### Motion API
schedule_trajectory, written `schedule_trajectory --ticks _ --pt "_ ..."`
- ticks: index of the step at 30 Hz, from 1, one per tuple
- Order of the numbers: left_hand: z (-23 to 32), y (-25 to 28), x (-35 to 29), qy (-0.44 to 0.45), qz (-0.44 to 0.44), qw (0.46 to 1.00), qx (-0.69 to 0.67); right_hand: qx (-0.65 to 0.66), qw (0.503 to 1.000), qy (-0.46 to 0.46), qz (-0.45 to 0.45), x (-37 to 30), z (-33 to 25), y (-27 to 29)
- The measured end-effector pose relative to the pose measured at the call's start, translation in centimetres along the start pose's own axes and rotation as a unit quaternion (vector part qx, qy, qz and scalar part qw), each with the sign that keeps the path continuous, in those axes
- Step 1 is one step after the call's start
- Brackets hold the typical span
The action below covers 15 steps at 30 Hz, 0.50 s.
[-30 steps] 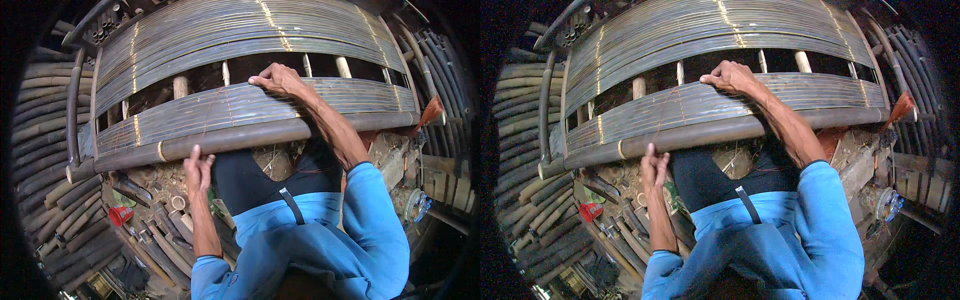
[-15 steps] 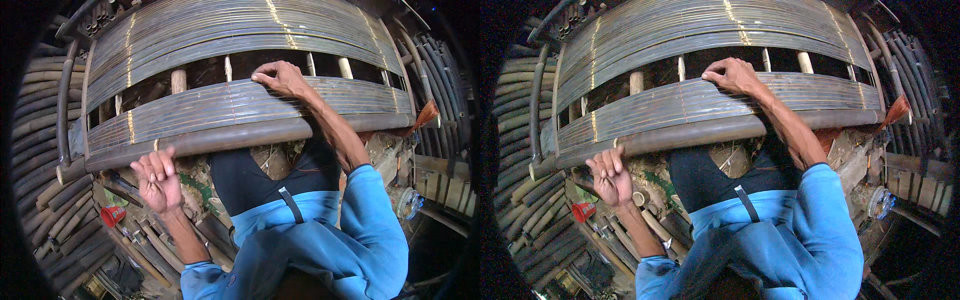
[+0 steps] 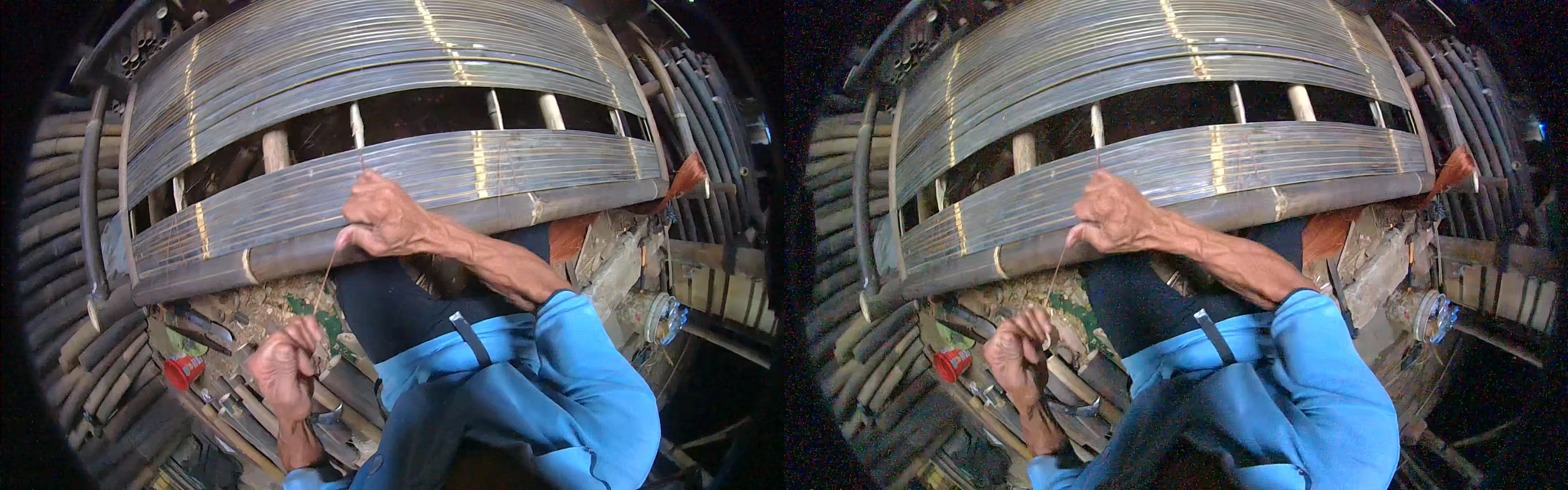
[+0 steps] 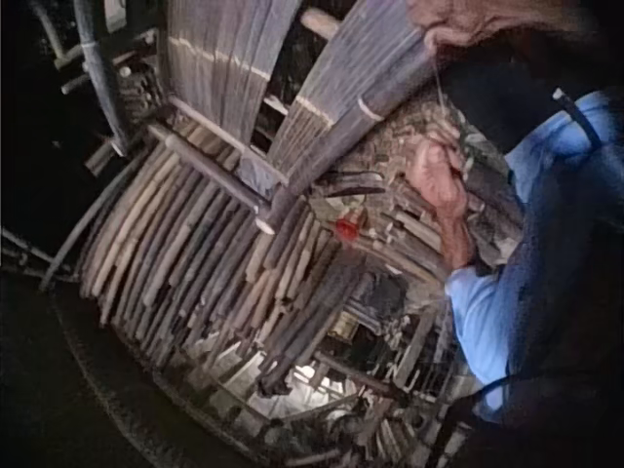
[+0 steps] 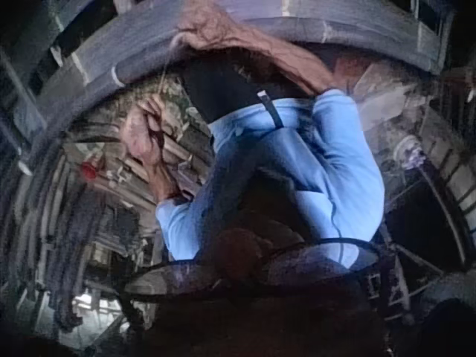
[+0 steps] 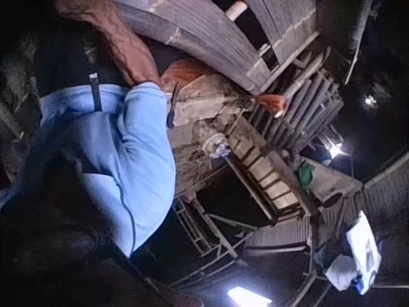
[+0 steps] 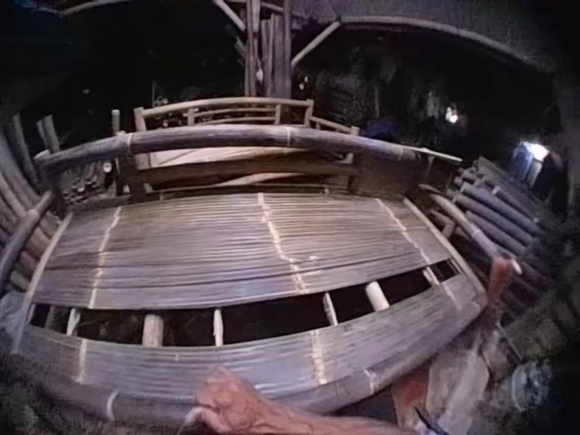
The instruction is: The person weaves thin bamboo strips through a curved frame using thin wire to secure them in place.
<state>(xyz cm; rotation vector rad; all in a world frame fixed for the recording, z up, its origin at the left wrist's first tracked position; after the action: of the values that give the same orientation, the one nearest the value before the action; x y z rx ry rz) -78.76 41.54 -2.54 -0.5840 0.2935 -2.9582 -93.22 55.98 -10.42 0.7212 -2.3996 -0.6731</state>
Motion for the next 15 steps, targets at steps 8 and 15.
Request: schedule_trajectory --ticks 8,15 --pt "-2.0 8.9 -1.3 0.193 0.035 0.948 0.25 -0.042 0.997 0.011 0.056 -2.9 0.4 7.8" --pt "-7.3 -5.5 -5.7 0.126 -0.204 0.836 0.493 -0.113 0.945 -0.26 0.165 -15.0 8.2 23.3"
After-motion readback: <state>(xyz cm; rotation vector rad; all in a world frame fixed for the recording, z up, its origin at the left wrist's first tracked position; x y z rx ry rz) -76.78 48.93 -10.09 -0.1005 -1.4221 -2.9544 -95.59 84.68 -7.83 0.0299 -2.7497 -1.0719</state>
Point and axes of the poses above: each hand's wrist, its own x-axis towards the middle knuckle, its own y-axis out of the back of the hand, z = x × y, the point moved 8 cm from there along x, towards the middle knuckle, and after that the axes turned 15 degrees about -y, right-handed, at the moved point
